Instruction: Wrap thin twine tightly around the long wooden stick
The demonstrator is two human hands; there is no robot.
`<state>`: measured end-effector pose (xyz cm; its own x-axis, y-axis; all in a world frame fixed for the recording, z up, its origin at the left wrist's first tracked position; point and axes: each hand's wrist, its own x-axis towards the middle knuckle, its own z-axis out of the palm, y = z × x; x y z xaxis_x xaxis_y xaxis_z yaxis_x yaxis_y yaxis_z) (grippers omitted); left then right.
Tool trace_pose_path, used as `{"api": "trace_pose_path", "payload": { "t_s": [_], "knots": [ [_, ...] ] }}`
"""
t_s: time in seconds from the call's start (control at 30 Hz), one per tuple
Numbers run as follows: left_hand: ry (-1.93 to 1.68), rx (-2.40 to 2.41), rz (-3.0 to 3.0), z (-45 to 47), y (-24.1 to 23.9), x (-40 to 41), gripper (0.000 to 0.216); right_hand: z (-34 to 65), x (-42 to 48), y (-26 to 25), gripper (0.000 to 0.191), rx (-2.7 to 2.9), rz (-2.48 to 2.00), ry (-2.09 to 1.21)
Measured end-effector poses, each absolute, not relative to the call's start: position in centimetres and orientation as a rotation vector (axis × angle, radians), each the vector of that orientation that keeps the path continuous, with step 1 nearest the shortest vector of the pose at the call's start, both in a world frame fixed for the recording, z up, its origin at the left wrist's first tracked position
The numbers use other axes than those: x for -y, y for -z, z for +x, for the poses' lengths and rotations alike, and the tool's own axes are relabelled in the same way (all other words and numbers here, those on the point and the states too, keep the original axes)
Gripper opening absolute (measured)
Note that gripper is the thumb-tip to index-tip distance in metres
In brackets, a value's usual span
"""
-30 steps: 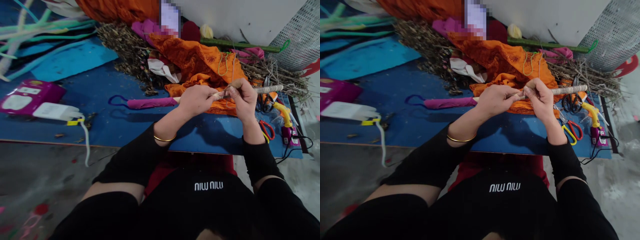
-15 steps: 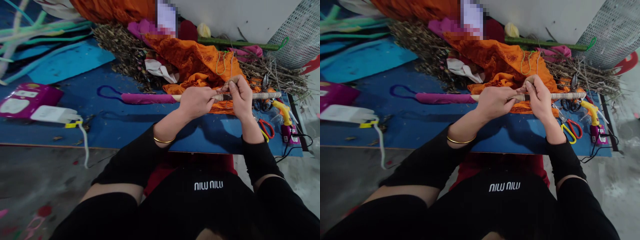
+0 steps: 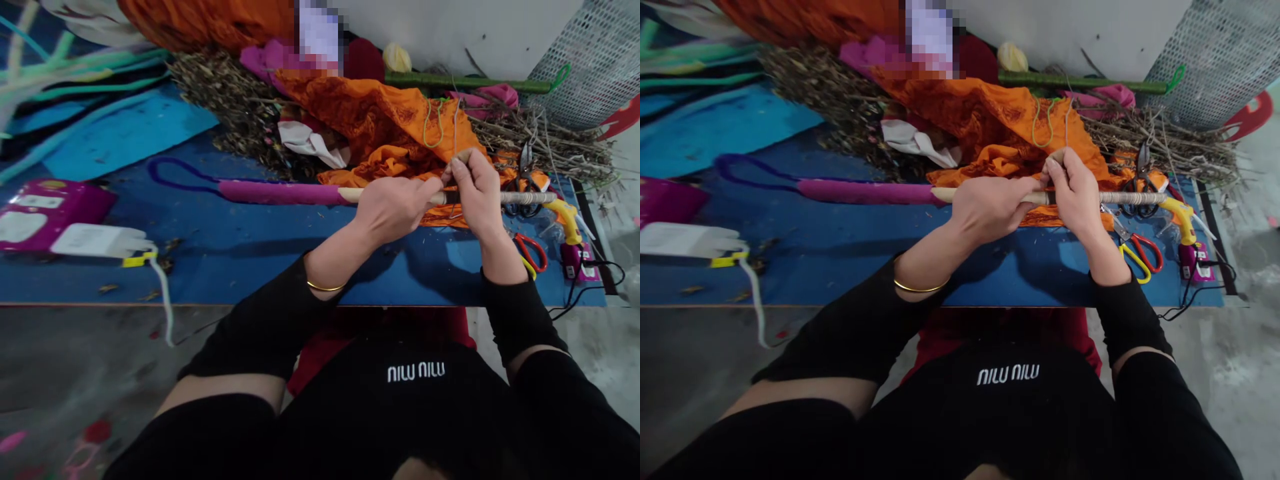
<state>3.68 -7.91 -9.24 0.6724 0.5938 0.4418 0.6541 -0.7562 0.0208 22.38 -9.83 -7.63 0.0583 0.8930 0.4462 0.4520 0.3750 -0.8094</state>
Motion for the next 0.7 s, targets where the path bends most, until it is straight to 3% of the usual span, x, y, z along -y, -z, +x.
{"api": "trace_pose_path", "payload": {
  "t_s": [0.27,0.53,0.7],
  "knots": [
    [0.774,0.882,-2.771,3.9,9.9,7.5,0.042,22.2,9.5,8.1,0.044,1.535,-1.194,-0.545],
    [0.907,1.147,-2.834,2.1,9.0,5.9,0.036,26.8,9.8,5.5,0.03,1.313,-1.132,-0.711],
    [1.026,1.369,-2.849,-0.2,7.7,4.2,0.034,31.8,10.6,3.0,0.031,1.197,-1.126,-0.875]
  ]
}}
